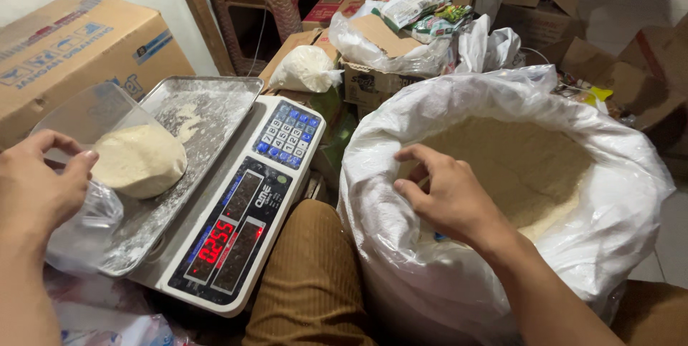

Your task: The person scoops flour from a large sack into a plastic bag using a blue scoop, weighs the bag on a digital scale, and ties the bag closed. The process is repeated multiple times to package several bags of flour.

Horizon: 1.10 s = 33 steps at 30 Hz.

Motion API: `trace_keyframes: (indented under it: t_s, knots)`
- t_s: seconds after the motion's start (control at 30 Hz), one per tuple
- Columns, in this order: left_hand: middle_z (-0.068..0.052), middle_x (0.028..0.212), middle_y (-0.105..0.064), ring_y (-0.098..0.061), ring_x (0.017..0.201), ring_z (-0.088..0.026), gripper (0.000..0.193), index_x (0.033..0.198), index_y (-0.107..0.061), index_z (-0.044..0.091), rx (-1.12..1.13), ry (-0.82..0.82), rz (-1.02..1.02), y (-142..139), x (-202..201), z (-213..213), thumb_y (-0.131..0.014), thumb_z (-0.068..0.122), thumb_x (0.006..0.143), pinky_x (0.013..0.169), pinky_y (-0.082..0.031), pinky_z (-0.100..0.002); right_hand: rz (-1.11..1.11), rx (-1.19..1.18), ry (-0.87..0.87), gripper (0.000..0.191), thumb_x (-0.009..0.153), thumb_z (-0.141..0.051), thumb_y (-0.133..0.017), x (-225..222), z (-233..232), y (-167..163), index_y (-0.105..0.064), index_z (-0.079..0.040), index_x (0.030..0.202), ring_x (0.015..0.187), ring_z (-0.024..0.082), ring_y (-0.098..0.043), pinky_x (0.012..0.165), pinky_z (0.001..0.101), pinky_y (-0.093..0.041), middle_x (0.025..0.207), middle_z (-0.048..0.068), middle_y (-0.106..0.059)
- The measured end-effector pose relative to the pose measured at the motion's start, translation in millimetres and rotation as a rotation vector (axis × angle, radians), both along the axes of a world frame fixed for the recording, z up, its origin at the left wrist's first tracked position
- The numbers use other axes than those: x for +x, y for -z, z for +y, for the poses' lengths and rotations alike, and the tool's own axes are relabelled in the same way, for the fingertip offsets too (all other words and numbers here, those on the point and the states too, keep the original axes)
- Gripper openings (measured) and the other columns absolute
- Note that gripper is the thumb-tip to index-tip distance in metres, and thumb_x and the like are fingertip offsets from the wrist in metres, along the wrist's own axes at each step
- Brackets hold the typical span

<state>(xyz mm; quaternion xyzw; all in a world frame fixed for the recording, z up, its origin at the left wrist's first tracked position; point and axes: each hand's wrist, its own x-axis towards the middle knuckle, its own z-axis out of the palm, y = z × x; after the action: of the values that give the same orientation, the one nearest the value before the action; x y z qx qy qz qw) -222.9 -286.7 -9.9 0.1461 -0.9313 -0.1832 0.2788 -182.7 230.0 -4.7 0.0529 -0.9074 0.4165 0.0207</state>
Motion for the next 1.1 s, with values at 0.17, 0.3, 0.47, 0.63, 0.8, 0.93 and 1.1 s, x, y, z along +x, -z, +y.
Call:
trace_keyframes:
  t_s: [0.17,0.3,0.47,0.63,0.8,0.93,1.1]
  knots:
    - [-0.013,0.088,-0.076,-0.073,0.080,-0.024,0.017,0.103,-0.074,0.005,-0.002,0.035,0.019,-18,7,25,-0.077,0.022,0.100,0.075,-0.055,-0.039,0.007,0.019,-0.036,0.042,0.083,-0.021,-0.072,8,6,-2,-0.067,-0.012,0.124,0.087,0.023,-0.079,0.081,0.0356,-0.060,0.093,0.012,-0.080]
    - [-0.014,0.090,-0.076,-0.073,0.077,-0.024,0.016,0.107,-0.073,0.006,-0.007,0.040,0.047,-51,27,75,-0.075,0.020,0.098,0.072,-0.055,-0.039,0.038,-0.012,-0.029,0.046,0.083,-0.021,-0.073,16,10,-11,-0.064,-0.013,0.128,0.090,0.022,-0.079,0.083,0.0358,-0.060,0.097,0.011,-0.081]
    - [-0.012,0.096,-0.077,-0.075,0.082,-0.023,0.017,0.111,-0.075,0.013,-0.077,0.065,-0.003,-103,46,151,-0.073,0.024,0.099,0.072,-0.057,-0.037,0.185,-0.109,-0.091,0.062,0.083,-0.027,-0.076,31,15,-25,-0.053,-0.018,0.140,0.104,0.023,-0.077,0.088,0.0369,-0.062,0.116,0.011,-0.076]
    - [-0.008,0.096,-0.078,-0.075,0.087,-0.020,0.016,0.110,-0.075,0.020,-0.074,0.314,-0.024,-140,55,227,-0.071,0.032,0.100,0.072,-0.057,-0.035,0.305,-0.159,-0.198,0.094,0.077,-0.033,-0.083,44,24,-38,-0.031,-0.027,0.156,0.131,0.033,-0.058,0.079,0.0449,-0.062,0.149,0.016,-0.047]
    - [-0.006,0.103,-0.078,-0.075,0.087,-0.018,0.016,0.102,-0.071,0.019,0.036,0.670,-0.081,-142,48,313,-0.066,0.033,0.096,0.065,-0.060,-0.035,0.675,-0.142,-0.252,0.098,0.084,-0.026,-0.088,35,42,-48,-0.025,-0.020,0.159,0.148,0.044,-0.036,0.102,0.0509,-0.049,0.163,0.024,-0.030]
    - [-0.012,0.083,-0.075,-0.077,0.079,-0.021,0.016,0.099,-0.071,0.013,0.029,1.053,0.135,-133,53,364,-0.074,0.026,0.091,0.065,-0.059,-0.037,0.243,-0.418,0.030,0.100,0.068,-0.029,-0.087,46,74,-43,-0.028,-0.026,0.148,0.140,0.036,-0.051,0.094,0.0470,-0.057,0.150,0.018,-0.039]
    - [-0.012,0.076,-0.074,-0.074,0.068,-0.025,0.017,0.098,-0.069,0.014,0.068,1.056,-0.049,-130,57,412,-0.073,0.029,0.090,0.064,-0.055,-0.041,0.385,-0.435,-0.002,0.078,0.078,-0.020,-0.085,69,96,-28,-0.038,-0.019,0.140,0.146,0.036,-0.046,0.102,0.0502,-0.053,0.153,0.018,-0.040]
